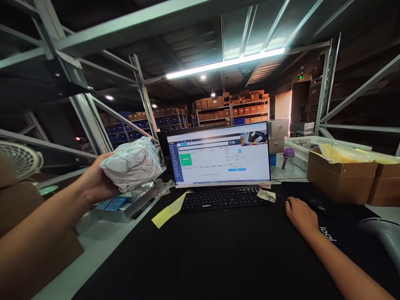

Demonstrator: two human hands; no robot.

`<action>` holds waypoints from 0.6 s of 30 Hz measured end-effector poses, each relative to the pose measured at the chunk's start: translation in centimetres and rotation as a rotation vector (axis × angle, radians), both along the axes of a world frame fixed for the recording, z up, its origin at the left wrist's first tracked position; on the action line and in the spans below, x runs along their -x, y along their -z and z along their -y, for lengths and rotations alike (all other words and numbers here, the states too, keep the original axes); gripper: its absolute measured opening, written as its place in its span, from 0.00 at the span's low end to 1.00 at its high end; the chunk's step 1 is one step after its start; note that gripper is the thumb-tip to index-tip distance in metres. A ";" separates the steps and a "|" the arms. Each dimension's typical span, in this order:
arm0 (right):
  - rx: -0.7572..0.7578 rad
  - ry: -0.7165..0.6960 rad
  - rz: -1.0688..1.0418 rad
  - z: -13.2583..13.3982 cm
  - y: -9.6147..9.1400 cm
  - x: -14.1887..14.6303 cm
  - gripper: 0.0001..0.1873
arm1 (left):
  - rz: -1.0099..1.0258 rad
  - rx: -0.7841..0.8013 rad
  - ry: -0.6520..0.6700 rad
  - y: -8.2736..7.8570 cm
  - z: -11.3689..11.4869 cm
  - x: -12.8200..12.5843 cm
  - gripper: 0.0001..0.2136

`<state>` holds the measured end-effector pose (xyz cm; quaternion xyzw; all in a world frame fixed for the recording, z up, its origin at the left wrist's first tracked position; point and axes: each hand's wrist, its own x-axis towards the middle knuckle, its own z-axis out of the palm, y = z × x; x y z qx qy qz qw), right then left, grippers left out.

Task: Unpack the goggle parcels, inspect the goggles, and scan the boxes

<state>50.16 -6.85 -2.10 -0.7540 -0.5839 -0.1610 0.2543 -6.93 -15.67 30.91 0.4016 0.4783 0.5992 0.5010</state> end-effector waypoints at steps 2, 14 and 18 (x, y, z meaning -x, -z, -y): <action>0.005 -0.002 -0.012 0.1 0.1 -0.2 0.22 | -0.022 -0.007 0.040 0.0 0.1 0.0 0.20; 0.034 0.014 -0.022 0.4 -0.4 0.5 0.21 | 0.035 0.080 -0.017 -0.2 1.0 0.3 0.14; 0.055 0.012 -0.011 0.7 -0.8 0.9 0.20 | 0.024 0.059 -0.059 -0.1 1.1 0.0 0.12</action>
